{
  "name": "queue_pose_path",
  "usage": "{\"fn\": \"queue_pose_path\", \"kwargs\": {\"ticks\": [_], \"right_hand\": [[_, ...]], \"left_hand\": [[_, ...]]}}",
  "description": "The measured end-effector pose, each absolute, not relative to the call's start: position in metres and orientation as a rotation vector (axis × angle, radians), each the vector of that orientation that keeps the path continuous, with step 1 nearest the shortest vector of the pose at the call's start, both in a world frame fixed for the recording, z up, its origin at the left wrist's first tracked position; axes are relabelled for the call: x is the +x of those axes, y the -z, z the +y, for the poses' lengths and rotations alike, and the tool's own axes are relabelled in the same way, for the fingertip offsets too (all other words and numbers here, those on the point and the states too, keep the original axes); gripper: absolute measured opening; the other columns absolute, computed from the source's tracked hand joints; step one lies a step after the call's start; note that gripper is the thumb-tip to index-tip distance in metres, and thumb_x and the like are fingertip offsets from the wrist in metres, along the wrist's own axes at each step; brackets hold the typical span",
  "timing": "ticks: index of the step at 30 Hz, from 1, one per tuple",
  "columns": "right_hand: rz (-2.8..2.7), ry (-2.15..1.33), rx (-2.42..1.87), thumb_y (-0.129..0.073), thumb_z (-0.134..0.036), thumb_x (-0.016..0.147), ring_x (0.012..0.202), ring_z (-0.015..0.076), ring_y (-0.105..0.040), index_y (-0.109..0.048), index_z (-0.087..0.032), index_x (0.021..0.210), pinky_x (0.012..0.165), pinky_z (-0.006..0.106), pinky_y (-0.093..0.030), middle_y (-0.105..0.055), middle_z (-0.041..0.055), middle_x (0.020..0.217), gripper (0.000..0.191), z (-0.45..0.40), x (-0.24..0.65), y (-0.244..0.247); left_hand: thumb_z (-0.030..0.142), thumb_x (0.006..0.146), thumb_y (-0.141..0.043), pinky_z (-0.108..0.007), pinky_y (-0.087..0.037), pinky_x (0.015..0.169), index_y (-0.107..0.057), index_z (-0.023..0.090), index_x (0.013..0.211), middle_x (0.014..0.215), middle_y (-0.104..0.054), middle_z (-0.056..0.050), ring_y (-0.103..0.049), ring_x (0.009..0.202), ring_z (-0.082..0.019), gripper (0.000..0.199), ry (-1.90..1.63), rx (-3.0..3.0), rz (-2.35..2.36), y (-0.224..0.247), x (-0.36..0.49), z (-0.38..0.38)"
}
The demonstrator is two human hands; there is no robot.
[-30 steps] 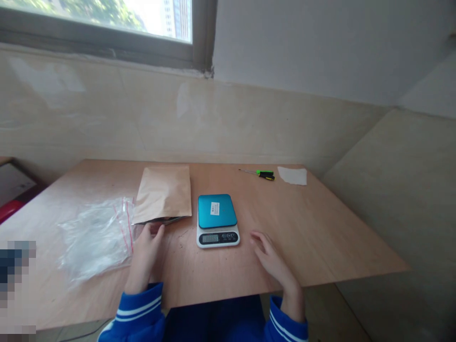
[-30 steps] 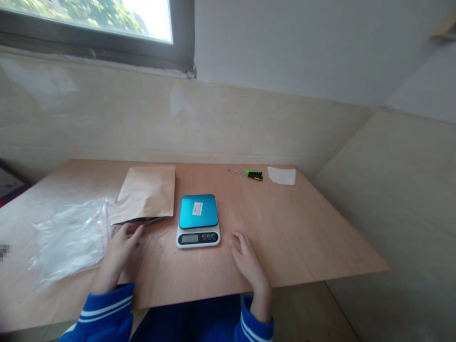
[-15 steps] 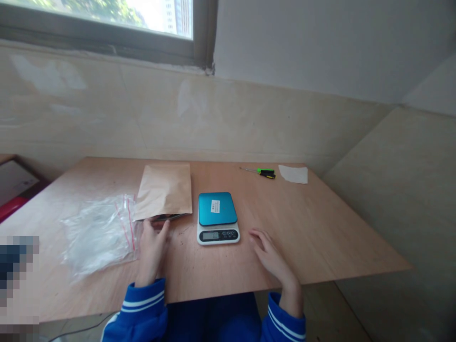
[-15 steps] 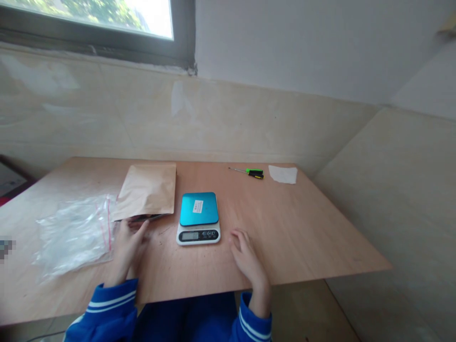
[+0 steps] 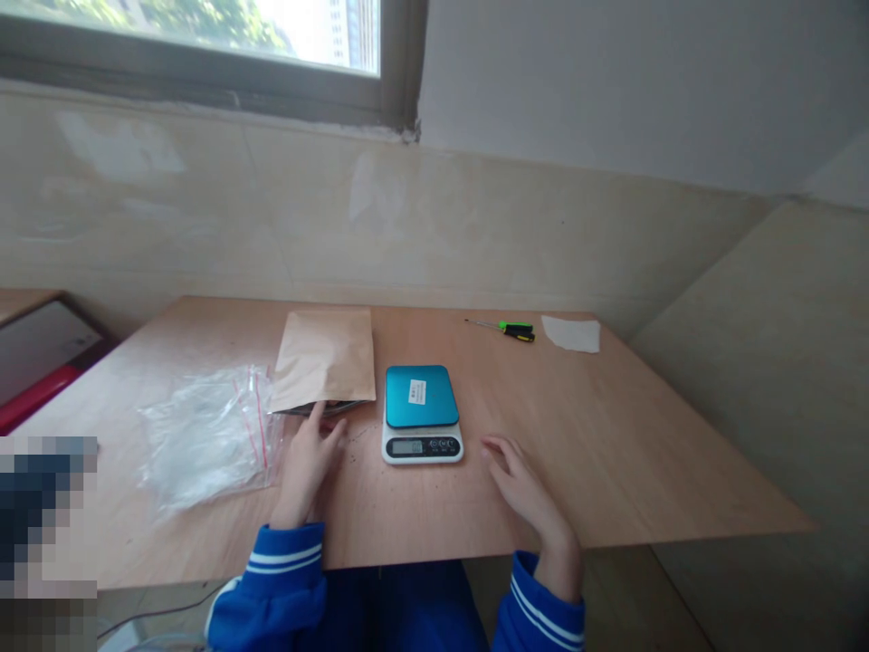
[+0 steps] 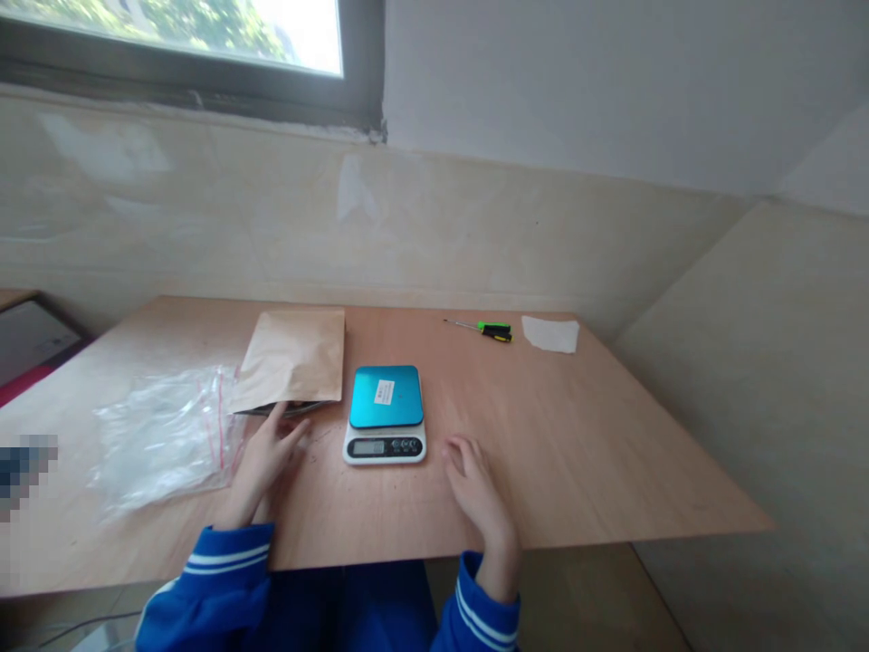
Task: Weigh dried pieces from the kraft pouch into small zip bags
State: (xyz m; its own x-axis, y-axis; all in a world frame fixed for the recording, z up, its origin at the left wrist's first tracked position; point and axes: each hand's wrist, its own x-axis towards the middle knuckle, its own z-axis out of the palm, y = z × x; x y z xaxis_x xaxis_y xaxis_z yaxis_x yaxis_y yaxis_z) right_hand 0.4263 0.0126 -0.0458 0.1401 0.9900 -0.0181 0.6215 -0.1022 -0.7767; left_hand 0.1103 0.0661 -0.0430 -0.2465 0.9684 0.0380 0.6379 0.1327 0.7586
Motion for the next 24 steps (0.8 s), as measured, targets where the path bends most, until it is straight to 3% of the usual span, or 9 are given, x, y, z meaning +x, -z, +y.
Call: {"fn": "queue_pose_path", "kwargs": {"ticks": [5, 11, 19, 24], "right_hand": [[-1.569, -0.711, -1.808, -0.042, -0.040, 0.086, 0.115, 0.0240, -0.056, -0.060, -0.022, 0.104, 0.106, 0.042, -0.041, -0.061, 0.0097, 0.116, 0.031, 0.016, 0.426, 0.046], [-1.581, -0.724, -1.828, -0.040, -0.042, 0.086, 0.117, 0.0253, -0.055, -0.060, -0.021, 0.105, 0.106, 0.043, -0.041, -0.060, 0.0113, 0.118, 0.035, 0.016, 0.425, 0.044], [-1.591, -0.744, -1.833, -0.040, -0.043, 0.086, 0.119, 0.0245, -0.054, -0.058, -0.021, 0.106, 0.108, 0.043, -0.039, -0.059, 0.0109, 0.120, 0.034, 0.015, 0.425, 0.044], [-1.587, -0.756, -1.838, -0.040, -0.043, 0.086, 0.120, 0.0244, -0.052, -0.058, -0.021, 0.107, 0.109, 0.042, -0.037, -0.058, 0.0116, 0.122, 0.036, 0.014, 0.424, 0.042]], "left_hand": [[0.037, 0.083, -0.048, -0.035, -0.047, 0.067, -0.054, 0.018, 0.128, 0.076, -0.066, -0.005, -0.065, 0.073, -0.026, 0.049, -0.929, 1.624, 2.057, 0.039, 0.115, 0.060], [0.035, 0.086, -0.045, -0.037, -0.049, 0.070, -0.059, 0.021, 0.122, 0.091, -0.066, -0.009, -0.063, 0.074, -0.025, 0.041, -1.085, 1.568, 2.164, 0.038, 0.116, 0.050], [0.040, 0.085, -0.050, -0.037, -0.050, 0.070, -0.058, 0.021, 0.108, 0.084, -0.066, -0.007, -0.064, 0.073, -0.025, 0.031, -1.163, 1.512, 2.158, 0.035, 0.121, 0.050], [0.045, 0.084, -0.052, -0.039, -0.050, 0.069, -0.056, 0.019, 0.109, 0.088, -0.067, -0.010, -0.065, 0.075, -0.028, 0.036, -1.131, 1.522, 2.213, 0.035, 0.121, 0.050]]}}
